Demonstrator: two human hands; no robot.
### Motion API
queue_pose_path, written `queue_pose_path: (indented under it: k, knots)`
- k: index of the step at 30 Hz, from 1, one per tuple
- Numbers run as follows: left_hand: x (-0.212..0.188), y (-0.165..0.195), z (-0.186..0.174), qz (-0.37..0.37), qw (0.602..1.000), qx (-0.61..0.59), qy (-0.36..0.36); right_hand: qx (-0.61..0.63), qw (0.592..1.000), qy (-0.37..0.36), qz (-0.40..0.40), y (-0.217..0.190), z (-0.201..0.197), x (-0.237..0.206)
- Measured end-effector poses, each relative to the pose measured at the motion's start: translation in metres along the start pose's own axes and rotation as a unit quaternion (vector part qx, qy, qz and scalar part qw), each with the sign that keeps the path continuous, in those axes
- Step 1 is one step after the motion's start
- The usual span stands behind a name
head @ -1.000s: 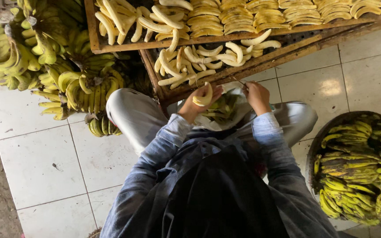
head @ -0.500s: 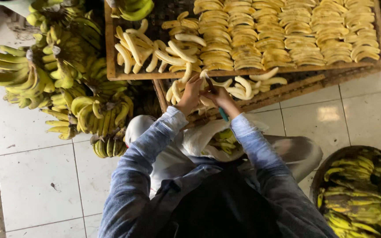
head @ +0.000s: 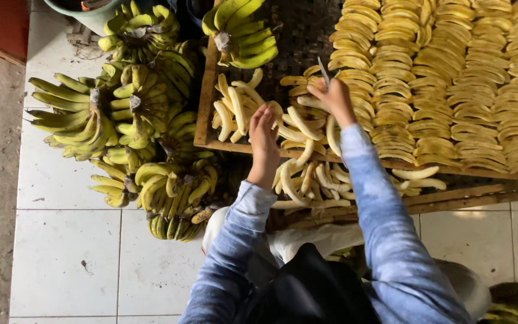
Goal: The person sits on the floor and peels green bananas one at a time using a small knife, cutting the peel and pulling it off by hand. Peeled bananas are placed onto wooden drying trays, and discarded peels are dropped into a plastic bag beside them.
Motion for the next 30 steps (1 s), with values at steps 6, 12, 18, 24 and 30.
queue_pose_path:
  k: [6,12,18,24,30]
  knots:
    - [0.022,0.03,-0.035,0.037,0.99,-0.111,0.083,0.152,0.983,0.06,0.081,-0.069,0.089,0.07]
    - [0.028,0.035,-0.033,0.063,0.98,-0.157,0.103,0.01,0.935,0.328,-0.137,-0.13,0.092,0.043]
    - [0.027,0.035,-0.033,0.102,0.977,-0.173,0.077,-0.157,0.943,0.09,-0.278,-0.18,0.134,0.05]
    - [0.002,0.07,0.005,0.278,0.959,0.012,0.053,-0.022,0.916,0.342,-0.208,-0.146,0.074,0.036]
    - [-0.086,0.091,0.089,0.485,0.682,0.541,-0.08,-0.004,0.914,0.252,-0.318,-0.116,-0.01,-0.076]
Point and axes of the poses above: each hand's wrist, its own x-axis towards the middle knuckle, its own z-axis out of the palm, y = z × x, the point moved 6 cm from there along x, towards the middle knuckle, and after that the axes turned 10 degrees about -x, right-handed, at the moved point
